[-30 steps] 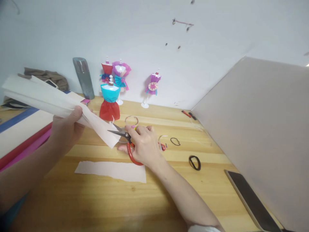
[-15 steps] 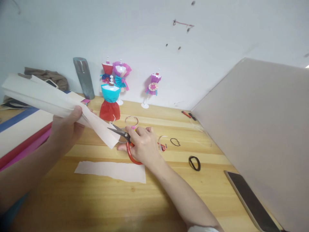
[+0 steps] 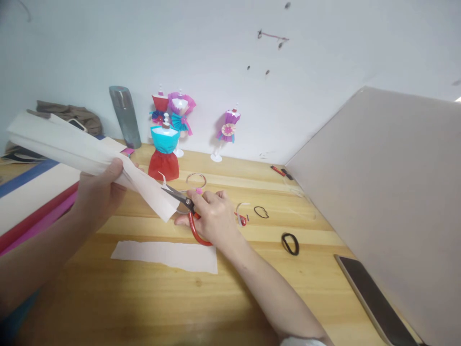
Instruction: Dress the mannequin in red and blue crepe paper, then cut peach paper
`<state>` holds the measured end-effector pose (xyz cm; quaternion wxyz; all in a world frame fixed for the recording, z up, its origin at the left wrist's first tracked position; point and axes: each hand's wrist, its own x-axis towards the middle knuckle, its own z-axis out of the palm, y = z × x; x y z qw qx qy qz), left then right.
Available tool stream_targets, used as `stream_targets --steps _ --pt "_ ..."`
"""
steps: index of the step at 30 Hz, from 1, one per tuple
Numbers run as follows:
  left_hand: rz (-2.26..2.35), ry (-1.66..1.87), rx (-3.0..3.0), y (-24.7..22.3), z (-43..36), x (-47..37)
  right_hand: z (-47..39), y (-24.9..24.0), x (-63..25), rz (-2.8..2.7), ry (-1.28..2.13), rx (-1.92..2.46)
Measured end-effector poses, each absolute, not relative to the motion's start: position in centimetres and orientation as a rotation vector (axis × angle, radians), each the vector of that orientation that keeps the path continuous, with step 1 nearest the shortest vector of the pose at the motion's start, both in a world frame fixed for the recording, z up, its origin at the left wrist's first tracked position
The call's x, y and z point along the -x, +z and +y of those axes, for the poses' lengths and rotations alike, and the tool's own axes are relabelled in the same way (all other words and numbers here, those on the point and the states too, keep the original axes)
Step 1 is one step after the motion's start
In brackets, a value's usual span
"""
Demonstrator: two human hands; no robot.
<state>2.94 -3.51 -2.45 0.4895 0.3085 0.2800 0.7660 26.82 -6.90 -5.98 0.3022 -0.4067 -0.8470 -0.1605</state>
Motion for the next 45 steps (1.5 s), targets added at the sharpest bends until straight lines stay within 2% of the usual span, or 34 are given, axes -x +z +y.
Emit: stream_targets --steps 6,10,12,16,18,22,27,32,45 --pt "0.705 1.858 -0.751 -2.4 -3.5 -2.9 -6.9 -6.2 -26.8 -2.226 -0.475 1.035" --pt "0.696 1.86 -0.759 -2.5 -3.4 -2.9 -6.9 -6.2 -26.8 -2.254 -0.376 1.055" --pt "0.69 1.855 -0.749 -2.5 -3.4 -3.0 -6.9 -5.9 -26.9 -2.263 -0.18 1.1" --pt "0.695 1.853 -0.725 -2.5 -3.4 -3.0 -7.1 -5.0 -27.0 -2.18 0.425 1.189" --pt "0.701 1.856 -0.721 -2.5 -3.4 -3.0 -7.2 -4.6 -27.1 -2.151 0.553 1.169" --pt "0.678 1.858 -0.711 -2.5 -3.4 -3.0 -7.5 -4.4 -27.0 -2.213 0.473 1.126" --pt "0.654 1.873 -0.722 -2.6 -3.2 -2.9 -7.7 -4.4 -26.7 -2.332 0.084 1.292" --pt "0.648 1.873 -0.742 -2.8 -3.0 -2.8 -7.7 -4.7 -26.7 -2.346 -0.127 1.314" --pt "0.72 1.868 -0.756 -2.2 -3.4 -3.0 -7.5 -5.0 -26.8 -2.332 -0.146 1.217"
